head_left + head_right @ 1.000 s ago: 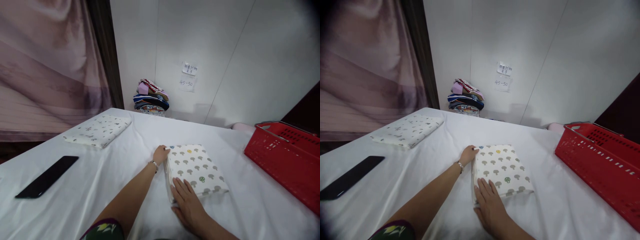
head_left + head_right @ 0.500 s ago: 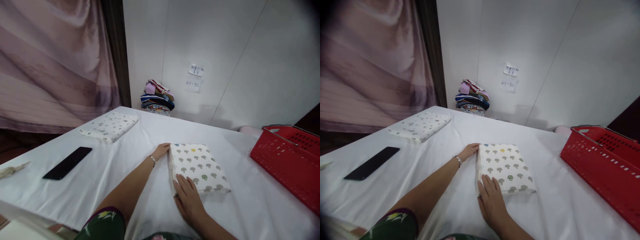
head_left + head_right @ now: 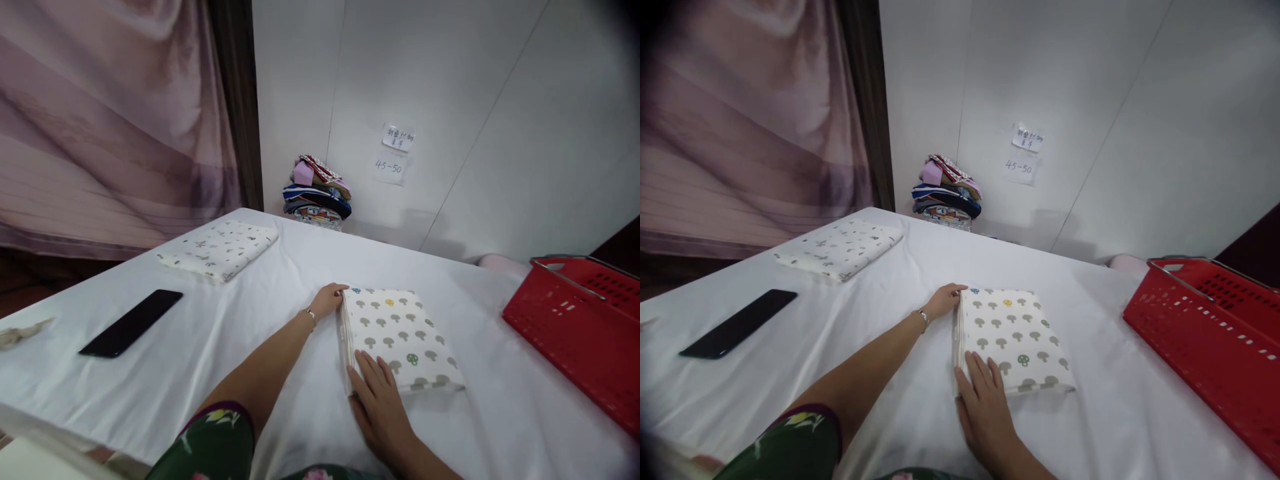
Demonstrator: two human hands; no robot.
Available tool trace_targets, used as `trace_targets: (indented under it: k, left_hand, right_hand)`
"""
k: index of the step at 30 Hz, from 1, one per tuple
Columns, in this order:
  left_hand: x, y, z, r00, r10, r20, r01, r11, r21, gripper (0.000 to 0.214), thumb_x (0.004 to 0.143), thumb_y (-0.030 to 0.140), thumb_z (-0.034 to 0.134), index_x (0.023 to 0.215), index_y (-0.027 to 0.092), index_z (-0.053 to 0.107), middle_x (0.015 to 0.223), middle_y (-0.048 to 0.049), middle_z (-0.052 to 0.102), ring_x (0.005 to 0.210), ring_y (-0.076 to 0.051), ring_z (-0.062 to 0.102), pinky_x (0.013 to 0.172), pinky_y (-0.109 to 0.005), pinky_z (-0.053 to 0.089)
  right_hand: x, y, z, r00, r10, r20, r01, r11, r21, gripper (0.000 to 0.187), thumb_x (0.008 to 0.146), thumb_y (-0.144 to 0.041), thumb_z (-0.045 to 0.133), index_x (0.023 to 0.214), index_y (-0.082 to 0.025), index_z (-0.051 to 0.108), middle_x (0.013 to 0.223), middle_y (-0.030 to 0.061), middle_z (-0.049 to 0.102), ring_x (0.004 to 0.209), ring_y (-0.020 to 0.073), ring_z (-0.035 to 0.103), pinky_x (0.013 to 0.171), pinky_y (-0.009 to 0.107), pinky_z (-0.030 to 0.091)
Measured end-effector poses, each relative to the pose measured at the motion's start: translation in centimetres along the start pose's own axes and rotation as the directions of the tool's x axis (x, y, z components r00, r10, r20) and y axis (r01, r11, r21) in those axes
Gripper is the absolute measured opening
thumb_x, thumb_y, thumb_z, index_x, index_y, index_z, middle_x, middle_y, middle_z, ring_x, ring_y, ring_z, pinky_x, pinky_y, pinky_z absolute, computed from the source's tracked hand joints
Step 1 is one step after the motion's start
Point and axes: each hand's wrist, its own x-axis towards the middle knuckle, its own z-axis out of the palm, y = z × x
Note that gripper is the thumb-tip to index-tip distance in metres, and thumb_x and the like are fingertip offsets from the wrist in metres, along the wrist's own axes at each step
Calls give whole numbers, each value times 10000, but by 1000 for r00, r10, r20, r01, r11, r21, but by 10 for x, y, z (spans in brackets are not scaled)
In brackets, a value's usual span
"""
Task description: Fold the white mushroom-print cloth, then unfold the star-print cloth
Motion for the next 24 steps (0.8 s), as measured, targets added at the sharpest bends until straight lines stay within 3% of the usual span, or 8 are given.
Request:
trace_targets:
  k: [3, 10, 16, 21, 24]
  left_hand:
    - [1, 1, 1, 1000, 8, -26, -7, 999, 33, 355, 732, 153, 489, 1000, 260, 696, 1015, 11, 660, 866, -144, 583, 826, -231, 448]
    - [3, 2, 9, 987, -93, -135, 106, 990, 93, 310, 762, 185, 470, 949, 276, 700, 1025, 13, 665, 915, -189, 572, 802, -278, 436]
    - [5, -5, 1, 999, -25, -36, 27, 998, 64, 327, 733, 150, 487, 955, 250, 705, 985, 13, 676, 847, -154, 589, 784, -236, 452]
    - [1, -5, -7, 998, 36, 45, -37, 999, 22, 463, 730, 115, 474, 1153, 230, 620, 1086, -4, 643, 810, -123, 587, 782, -218, 473]
    - [-2, -1, -9, 993, 70, 92, -71, 997, 8, 508, 703, 75, 474, 1165, 233, 611, 1142, -7, 618, 820, -117, 587, 766, -207, 483]
  right_hand:
    - [0, 1, 1, 1000, -3, 14, 3, 1000, -9, 513, 811, -115, 461, 1316, -198, 440, 1428, 109, 361, 1309, 283, 332, 1020, 517, 346]
    - [0, 2, 2, 1000, -4, 13, 3, 1000, 7, 487, 818, -110, 467, 1298, -196, 464, 1395, 113, 413, 1286, 267, 377, 1032, 496, 340]
    - [-1, 1, 1, 1000, 4, 25, -3, 1000, -6, 490, 821, -114, 456, 1301, -213, 461, 1406, 110, 396, 1287, 269, 373, 1022, 511, 345]
    - [-1, 1, 0, 1000, -9, 25, 9, 1000, -7, 518, 814, -109, 460, 1323, -206, 437, 1425, 111, 366, 1300, 275, 351, 1021, 510, 345]
    - [-1, 1, 2, 1000, -10, 25, 11, 1000, -15, 531, 809, -104, 459, 1329, -205, 430, 1433, 114, 351, 1308, 278, 334, 1019, 510, 345]
